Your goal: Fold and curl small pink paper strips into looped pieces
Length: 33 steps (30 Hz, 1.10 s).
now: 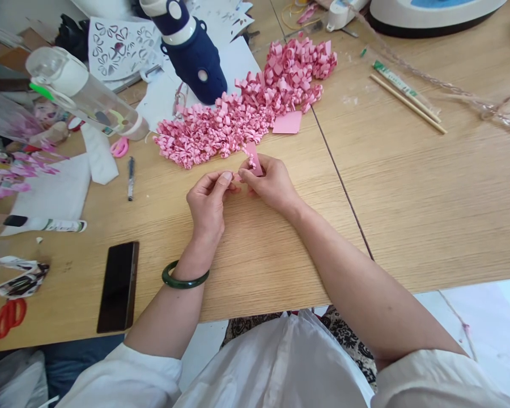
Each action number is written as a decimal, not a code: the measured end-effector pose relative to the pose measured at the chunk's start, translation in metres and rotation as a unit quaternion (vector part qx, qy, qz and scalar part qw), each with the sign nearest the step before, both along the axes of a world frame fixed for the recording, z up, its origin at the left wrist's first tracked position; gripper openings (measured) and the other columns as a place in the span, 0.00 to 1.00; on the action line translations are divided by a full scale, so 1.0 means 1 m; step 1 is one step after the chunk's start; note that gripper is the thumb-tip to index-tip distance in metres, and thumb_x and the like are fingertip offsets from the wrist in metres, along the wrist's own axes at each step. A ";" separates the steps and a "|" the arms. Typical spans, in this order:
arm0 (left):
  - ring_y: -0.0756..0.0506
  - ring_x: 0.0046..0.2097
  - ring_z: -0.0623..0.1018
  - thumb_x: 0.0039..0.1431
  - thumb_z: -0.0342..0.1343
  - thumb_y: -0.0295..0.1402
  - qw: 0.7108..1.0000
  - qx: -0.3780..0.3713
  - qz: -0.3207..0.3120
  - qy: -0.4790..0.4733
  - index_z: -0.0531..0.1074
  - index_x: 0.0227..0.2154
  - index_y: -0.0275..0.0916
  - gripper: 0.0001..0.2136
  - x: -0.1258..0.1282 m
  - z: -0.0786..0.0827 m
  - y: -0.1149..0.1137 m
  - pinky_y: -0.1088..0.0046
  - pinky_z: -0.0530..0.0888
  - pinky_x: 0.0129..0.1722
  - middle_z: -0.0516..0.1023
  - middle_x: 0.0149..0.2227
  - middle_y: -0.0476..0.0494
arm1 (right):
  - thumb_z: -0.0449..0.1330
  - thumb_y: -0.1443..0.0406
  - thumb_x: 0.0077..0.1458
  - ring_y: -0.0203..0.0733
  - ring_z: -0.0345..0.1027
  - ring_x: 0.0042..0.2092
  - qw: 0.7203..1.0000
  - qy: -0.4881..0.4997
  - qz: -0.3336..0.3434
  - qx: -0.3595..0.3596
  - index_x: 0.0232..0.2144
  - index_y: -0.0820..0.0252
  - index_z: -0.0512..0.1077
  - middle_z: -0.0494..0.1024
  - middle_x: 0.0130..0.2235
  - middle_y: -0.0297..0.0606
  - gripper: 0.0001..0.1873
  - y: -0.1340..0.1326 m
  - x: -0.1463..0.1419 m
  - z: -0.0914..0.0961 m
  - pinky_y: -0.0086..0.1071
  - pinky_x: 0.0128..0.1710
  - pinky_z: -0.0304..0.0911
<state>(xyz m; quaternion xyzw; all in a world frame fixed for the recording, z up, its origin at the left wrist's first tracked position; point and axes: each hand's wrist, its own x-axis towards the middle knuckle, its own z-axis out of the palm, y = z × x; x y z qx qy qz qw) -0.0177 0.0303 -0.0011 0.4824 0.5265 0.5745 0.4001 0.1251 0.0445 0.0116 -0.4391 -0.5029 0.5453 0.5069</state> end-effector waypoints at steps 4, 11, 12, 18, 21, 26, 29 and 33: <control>0.49 0.32 0.80 0.58 0.67 0.45 0.999 -0.008 -0.017 -0.031 0.81 0.35 0.40 0.13 0.001 0.000 0.000 0.70 0.79 0.38 0.81 0.30 0.47 | 0.65 0.67 0.58 0.33 0.66 0.25 1.000 0.001 0.000 -0.004 0.27 0.59 0.71 0.74 0.25 0.32 0.08 0.000 0.000 0.001 0.28 0.25 0.69; 0.50 0.33 0.78 0.56 0.68 0.46 0.990 -0.051 -0.056 -0.117 0.78 0.33 0.40 0.14 0.003 0.003 0.001 0.72 0.79 0.38 0.81 0.34 0.46 | 0.67 0.66 0.57 0.32 0.67 0.25 1.000 0.015 0.001 -0.009 0.26 0.58 0.70 0.73 0.24 0.31 0.11 0.000 -0.001 0.002 0.26 0.26 0.70; 0.50 0.33 0.78 0.57 0.67 0.47 0.988 -0.060 -0.062 -0.125 0.77 0.33 0.40 0.14 0.003 0.004 0.001 0.72 0.79 0.38 0.80 0.34 0.46 | 0.67 0.66 0.57 0.32 0.67 0.25 1.000 0.019 -0.001 -0.011 0.26 0.58 0.70 0.74 0.24 0.31 0.11 -0.001 -0.001 0.002 0.26 0.26 0.70; 0.50 0.27 0.69 0.66 0.58 0.50 0.971 -0.112 -0.112 -0.179 0.64 0.25 0.42 0.20 -0.002 0.014 0.004 0.71 0.75 0.32 0.66 0.27 0.50 | 0.64 0.70 0.57 0.31 0.65 0.23 0.999 0.013 -0.025 -0.016 0.25 0.60 0.70 0.72 0.22 0.30 0.09 -0.002 -0.001 0.005 0.25 0.25 0.68; 0.52 0.23 0.63 0.71 0.54 0.42 0.950 -0.154 -0.116 -0.245 0.60 0.24 0.42 0.20 -0.002 0.021 0.005 0.75 0.69 0.25 0.60 0.24 0.52 | 0.64 0.70 0.56 0.30 0.64 0.23 1.000 0.008 -0.024 -0.011 0.25 0.60 0.70 0.72 0.24 0.30 0.09 -0.002 -0.001 0.006 0.24 0.24 0.67; 0.55 0.21 0.61 0.76 0.39 0.31 0.899 -0.198 -0.127 -0.368 0.59 0.23 0.40 0.21 0.000 0.033 0.001 0.80 0.64 0.21 0.57 0.23 0.53 | 0.64 0.70 0.56 0.29 0.64 0.23 1.000 0.013 -0.021 -0.007 0.26 0.61 0.71 0.72 0.23 0.29 0.08 -0.001 -0.001 0.005 0.22 0.23 0.65; 0.55 0.21 0.62 0.77 0.37 0.30 0.885 -0.202 -0.135 -0.398 0.59 0.23 0.39 0.21 0.001 0.036 -0.001 0.81 0.64 0.21 0.57 0.23 0.54 | 0.63 0.72 0.56 0.29 0.64 0.23 1.000 0.013 -0.021 -0.011 0.25 0.61 0.71 0.72 0.23 0.29 0.08 -0.001 -0.001 0.005 0.22 0.23 0.65; 0.55 0.21 0.62 0.77 0.37 0.31 0.883 -0.207 -0.129 -0.401 0.58 0.23 0.39 0.21 0.001 0.037 -0.001 0.82 0.62 0.19 0.57 0.23 0.54 | 0.61 0.73 0.56 0.29 0.64 0.23 1.000 0.009 -0.022 -0.020 0.25 0.61 0.71 0.72 0.23 0.29 0.08 -0.002 -0.002 0.007 0.22 0.23 0.64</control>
